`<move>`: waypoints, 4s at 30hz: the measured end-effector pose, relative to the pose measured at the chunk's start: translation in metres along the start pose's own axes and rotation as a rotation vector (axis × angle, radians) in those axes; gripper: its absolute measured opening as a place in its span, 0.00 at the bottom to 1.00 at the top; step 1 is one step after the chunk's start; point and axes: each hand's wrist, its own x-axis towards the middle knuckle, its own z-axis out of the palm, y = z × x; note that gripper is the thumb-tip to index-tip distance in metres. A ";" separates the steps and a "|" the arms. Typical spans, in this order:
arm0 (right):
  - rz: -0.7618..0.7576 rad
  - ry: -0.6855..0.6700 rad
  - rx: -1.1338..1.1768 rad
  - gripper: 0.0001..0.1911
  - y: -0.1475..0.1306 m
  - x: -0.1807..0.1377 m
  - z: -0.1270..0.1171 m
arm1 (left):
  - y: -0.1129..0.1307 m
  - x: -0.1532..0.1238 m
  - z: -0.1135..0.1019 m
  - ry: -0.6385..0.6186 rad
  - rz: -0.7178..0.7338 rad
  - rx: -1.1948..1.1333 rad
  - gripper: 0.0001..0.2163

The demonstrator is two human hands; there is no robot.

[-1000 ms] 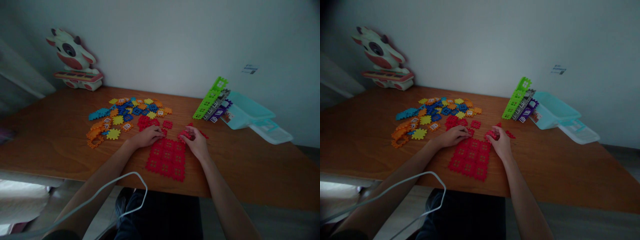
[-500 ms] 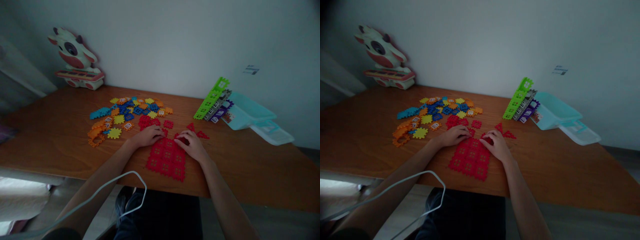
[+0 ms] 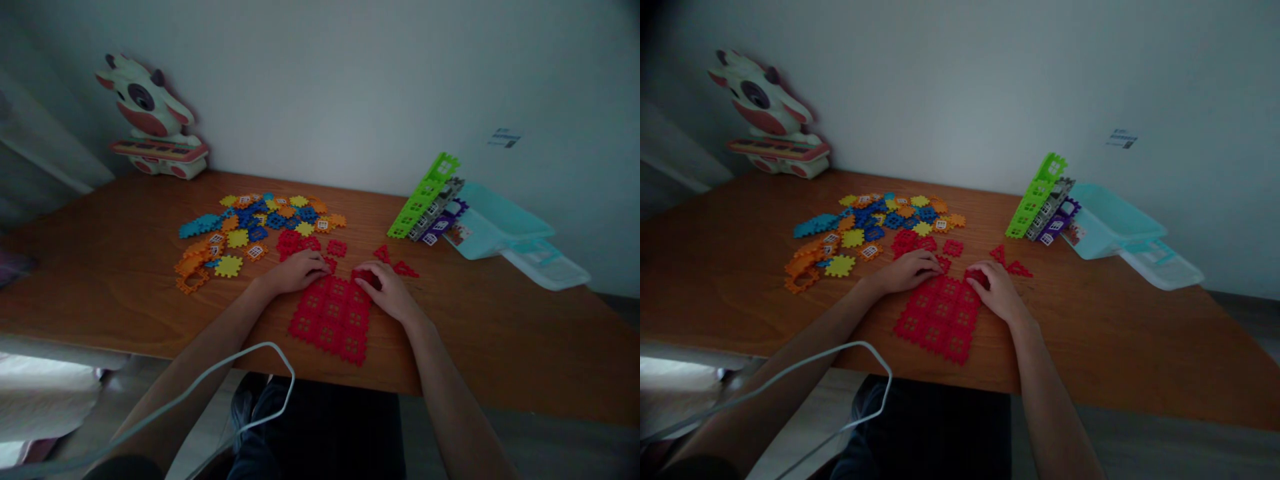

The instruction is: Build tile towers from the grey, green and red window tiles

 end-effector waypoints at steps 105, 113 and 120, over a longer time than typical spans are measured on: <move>0.034 -0.149 0.123 0.22 -0.011 0.028 0.011 | 0.016 0.000 0.002 0.001 -0.155 -0.030 0.15; 0.017 -0.185 0.044 0.30 -0.010 0.030 0.013 | 0.017 0.000 0.002 0.030 -0.136 -0.014 0.13; 0.017 -0.210 0.033 0.30 -0.013 0.030 0.011 | 0.019 0.000 0.003 0.044 -0.105 0.033 0.13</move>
